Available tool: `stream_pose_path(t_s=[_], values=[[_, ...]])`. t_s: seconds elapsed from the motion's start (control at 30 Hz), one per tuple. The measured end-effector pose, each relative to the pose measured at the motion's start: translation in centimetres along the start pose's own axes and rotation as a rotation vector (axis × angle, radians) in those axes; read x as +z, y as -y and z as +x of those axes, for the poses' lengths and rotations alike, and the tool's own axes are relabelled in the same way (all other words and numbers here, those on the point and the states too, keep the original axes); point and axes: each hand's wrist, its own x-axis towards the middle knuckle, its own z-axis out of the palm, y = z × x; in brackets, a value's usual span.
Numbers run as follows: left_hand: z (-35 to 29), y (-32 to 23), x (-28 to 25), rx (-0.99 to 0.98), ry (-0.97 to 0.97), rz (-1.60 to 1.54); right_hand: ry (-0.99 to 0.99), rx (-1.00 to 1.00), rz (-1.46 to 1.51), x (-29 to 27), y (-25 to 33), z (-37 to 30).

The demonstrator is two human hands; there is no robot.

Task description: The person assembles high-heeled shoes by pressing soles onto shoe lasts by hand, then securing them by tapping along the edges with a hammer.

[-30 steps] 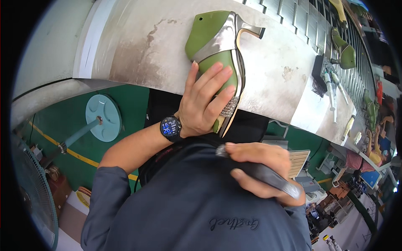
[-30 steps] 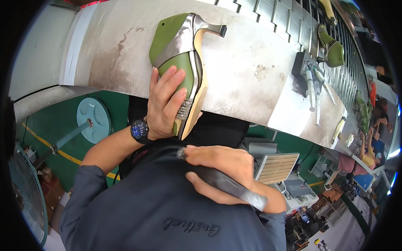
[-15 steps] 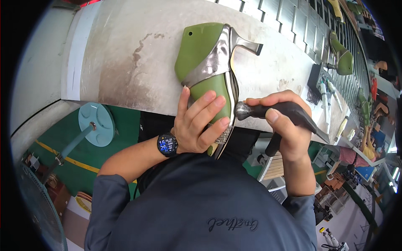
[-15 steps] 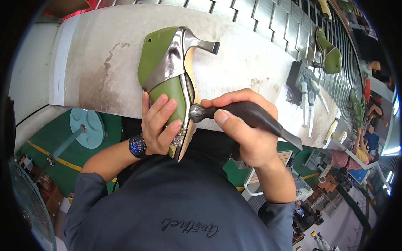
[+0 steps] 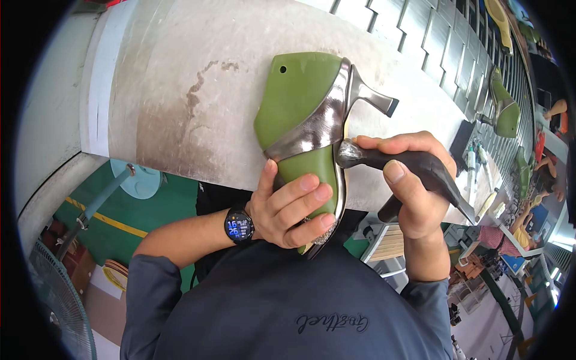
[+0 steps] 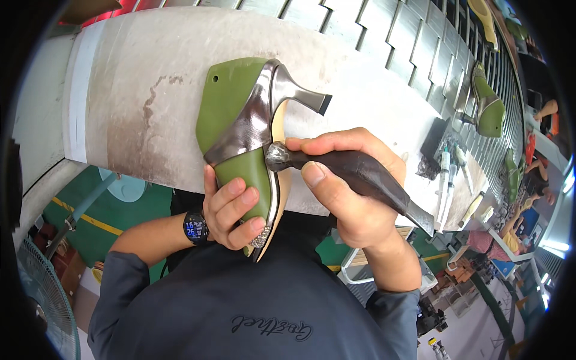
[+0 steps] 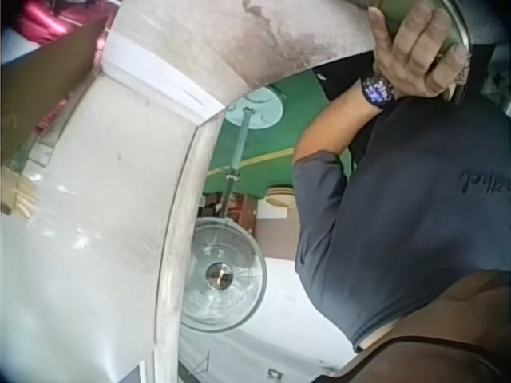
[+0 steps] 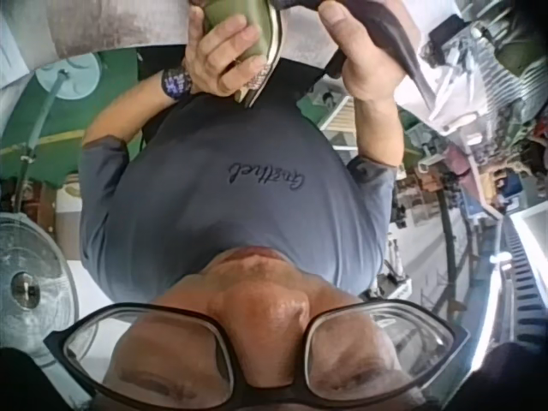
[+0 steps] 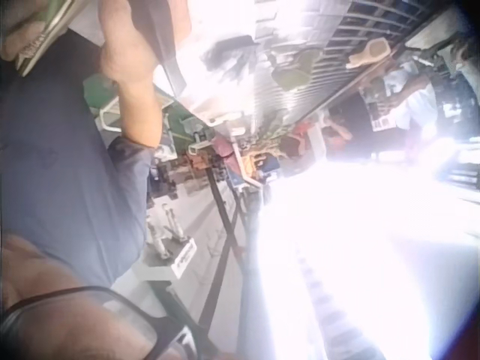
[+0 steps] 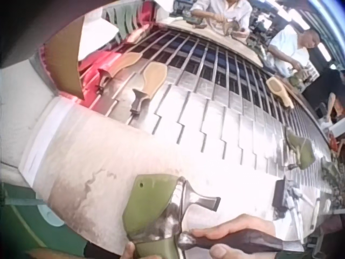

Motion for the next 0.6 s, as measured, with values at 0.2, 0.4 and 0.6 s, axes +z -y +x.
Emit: stream_pose_path(t_s=[0.2,0.4,0.6], values=[[0.3,-0.3,0.4,-0.005,-0.003,-0.016,0.206,0.107,-0.236,-1.2,3.4,3.4],[0.4,-0.1,0.5,0.009,-0.013,0.018,0.123,0.052,-0.172,-0.7,1.6,1.0],[0.4,-0.1,0.3,-0.002,-0.005,-0.005,-0.173,-0.081,-0.025,1.3,-0.6,0.0]])
